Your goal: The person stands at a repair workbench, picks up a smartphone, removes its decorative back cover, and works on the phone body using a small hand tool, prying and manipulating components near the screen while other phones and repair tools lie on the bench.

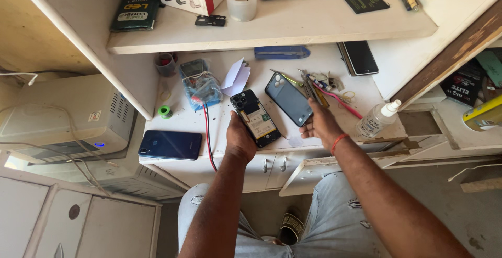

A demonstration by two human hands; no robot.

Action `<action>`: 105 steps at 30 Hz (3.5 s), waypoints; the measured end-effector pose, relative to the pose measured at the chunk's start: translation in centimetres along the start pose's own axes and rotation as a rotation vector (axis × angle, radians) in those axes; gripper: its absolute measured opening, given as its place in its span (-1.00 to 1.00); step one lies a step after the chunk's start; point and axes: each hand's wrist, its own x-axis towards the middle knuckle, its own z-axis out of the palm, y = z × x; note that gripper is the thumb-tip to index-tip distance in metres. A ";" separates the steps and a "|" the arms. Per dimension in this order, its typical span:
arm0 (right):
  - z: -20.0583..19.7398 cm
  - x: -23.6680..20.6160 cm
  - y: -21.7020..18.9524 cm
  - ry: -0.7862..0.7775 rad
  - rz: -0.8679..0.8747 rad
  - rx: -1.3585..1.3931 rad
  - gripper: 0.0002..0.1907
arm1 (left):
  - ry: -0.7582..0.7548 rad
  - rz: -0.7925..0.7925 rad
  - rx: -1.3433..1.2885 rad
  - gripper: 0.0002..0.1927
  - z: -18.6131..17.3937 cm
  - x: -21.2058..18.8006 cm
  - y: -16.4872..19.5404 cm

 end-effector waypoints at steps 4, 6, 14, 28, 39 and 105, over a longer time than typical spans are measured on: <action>-0.4 -0.2 -0.5 0.051 -0.040 -0.013 -0.47 | 0.003 0.006 0.001 -0.35 -0.3 0.0 0.0; -0.4 -0.2 -0.5 0.093 -0.067 -0.055 -0.51 | -0.004 0.016 0.003 -0.37 -0.4 0.0 0.0; 0.0 -0.9 0.3 0.183 -0.294 -0.234 -0.60 | -0.002 -0.007 -0.003 -0.40 -0.8 0.0 0.1; 3.5 -5.4 0.7 0.077 -0.732 -0.864 -0.84 | 0.072 -0.001 -0.037 -0.45 -1.0 -0.2 0.4; 4.4 -2.9 0.7 0.136 -0.820 -0.941 -0.89 | 0.009 0.016 -0.053 -0.44 -1.3 0.3 0.1; 5.4 -5.7 -1.1 -0.078 -1.011 -1.150 -0.18 | 0.175 1.002 2.031 -0.51 -1.4 -4.8 4.4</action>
